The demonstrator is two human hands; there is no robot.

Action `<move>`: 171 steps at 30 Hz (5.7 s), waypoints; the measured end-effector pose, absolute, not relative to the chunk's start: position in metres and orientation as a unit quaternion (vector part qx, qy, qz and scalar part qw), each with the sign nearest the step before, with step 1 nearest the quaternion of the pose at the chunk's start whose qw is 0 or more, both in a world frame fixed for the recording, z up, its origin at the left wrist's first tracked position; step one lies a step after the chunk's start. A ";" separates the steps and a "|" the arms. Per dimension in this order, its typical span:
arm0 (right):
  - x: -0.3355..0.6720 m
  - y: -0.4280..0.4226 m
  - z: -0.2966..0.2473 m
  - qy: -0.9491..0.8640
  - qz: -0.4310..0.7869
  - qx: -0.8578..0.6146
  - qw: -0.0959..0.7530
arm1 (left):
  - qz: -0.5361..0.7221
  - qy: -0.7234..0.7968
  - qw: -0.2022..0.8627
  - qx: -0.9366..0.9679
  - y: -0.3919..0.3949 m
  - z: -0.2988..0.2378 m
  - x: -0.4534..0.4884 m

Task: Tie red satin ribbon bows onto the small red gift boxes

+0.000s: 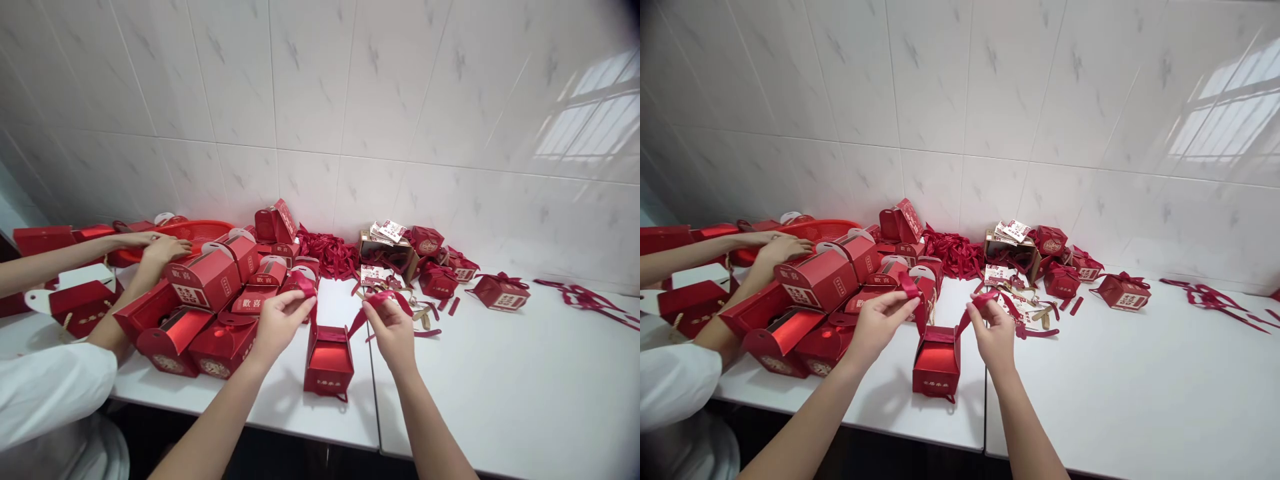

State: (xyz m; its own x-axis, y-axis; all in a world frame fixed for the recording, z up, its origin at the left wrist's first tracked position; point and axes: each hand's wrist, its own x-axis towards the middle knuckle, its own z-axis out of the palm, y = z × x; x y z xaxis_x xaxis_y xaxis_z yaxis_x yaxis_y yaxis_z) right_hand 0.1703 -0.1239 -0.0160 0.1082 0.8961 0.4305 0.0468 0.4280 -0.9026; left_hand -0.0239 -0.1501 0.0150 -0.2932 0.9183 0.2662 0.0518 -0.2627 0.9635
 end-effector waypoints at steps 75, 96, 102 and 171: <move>0.152 -0.115 0.051 -0.731 0.406 -0.207 0.508 | 0.547 0.338 0.484 0.594 -0.142 0.061 -0.016; 0.163 -0.109 0.022 -0.757 0.069 -0.222 0.610 | 0.548 0.443 0.101 0.702 -0.150 0.048 -0.024; 0.205 -0.118 -0.021 -0.651 0.105 -0.404 0.634 | 0.449 0.528 -0.076 0.716 -0.158 0.026 -0.064; 0.179 -0.122 -0.064 -0.812 0.358 -0.372 0.271 | 0.353 0.541 0.361 0.672 -0.142 -0.064 -0.041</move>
State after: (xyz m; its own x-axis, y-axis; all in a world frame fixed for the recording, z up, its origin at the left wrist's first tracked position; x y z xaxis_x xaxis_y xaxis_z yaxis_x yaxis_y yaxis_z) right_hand 0.1789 -0.1222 -0.0640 -0.5760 0.7988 0.1737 0.4101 0.4662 -0.7839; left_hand -0.0407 -0.1419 -0.0636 0.1655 0.9827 0.0833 0.4724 -0.1532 0.8679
